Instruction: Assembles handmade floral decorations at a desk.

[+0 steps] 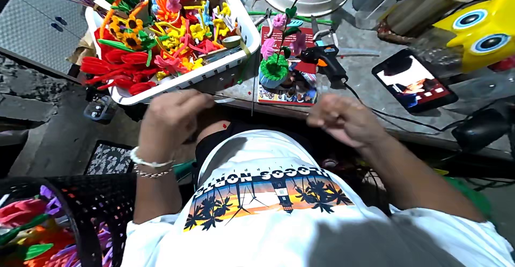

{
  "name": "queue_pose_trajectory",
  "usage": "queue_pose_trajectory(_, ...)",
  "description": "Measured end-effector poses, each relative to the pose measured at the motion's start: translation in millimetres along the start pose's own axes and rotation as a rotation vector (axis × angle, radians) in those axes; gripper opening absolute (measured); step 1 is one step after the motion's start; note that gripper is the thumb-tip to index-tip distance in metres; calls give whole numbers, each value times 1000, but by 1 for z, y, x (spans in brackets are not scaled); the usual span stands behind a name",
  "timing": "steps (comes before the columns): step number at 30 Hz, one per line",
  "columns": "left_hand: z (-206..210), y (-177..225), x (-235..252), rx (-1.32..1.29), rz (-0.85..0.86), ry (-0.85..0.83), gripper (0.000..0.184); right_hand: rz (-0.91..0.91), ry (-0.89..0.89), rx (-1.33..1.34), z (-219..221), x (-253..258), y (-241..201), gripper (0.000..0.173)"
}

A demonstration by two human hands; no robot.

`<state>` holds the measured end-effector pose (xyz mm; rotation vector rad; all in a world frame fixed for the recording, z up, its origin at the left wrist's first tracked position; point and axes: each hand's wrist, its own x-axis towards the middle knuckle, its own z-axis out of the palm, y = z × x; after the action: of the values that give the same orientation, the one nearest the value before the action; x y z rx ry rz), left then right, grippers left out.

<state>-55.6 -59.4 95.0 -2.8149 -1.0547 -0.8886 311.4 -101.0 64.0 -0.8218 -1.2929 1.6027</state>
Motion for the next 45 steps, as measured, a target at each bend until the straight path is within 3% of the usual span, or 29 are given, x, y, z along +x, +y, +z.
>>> queue_pose_trajectory(2,-4,-3,5,-17,-48,28,20,-224,182,-394,-19,3,-13,18)
queue_pose_trajectory(5,12,13,15,-205,27,140,19,-280,269,-969,-25,10,-28,21)
queue_pose_trajectory(10,27,19,21,-495,-56,227,17,-282,357,-1185,-50,61,-35,26)
queue_pose_trajectory(13,28,21,22,-680,-114,199,19,-244,513,-1283,-52,79,-49,54)
queue_pose_trajectory(17,34,25,24,-1075,-199,184,29,-465,599,-1137,-32,62,-62,32)
queue_pose_trajectory(20,46,34,27,-1371,-287,219,21,-465,308,-835,22,40,-42,20)
queue_pose_trajectory(23,66,50,28,-1611,-374,292,15,-397,-17,-763,62,45,3,26)
queue_pose_trajectory(25,76,59,29,-1699,-395,323,12,-354,-59,-754,76,49,26,30)
queue_pose_trajectory(29,83,61,28,-1614,-380,372,13,-292,-22,-593,84,53,43,17)
queue_pose_trajectory(33,83,55,26,-1397,-362,485,14,-266,-8,-530,86,54,52,17)
queue_pose_trajectory(37,85,56,23,-1495,-358,522,25,-279,-35,-499,87,53,57,18)
queue_pose_trajectory(45,84,53,21,-1488,-338,511,23,-323,-49,-532,87,54,65,19)
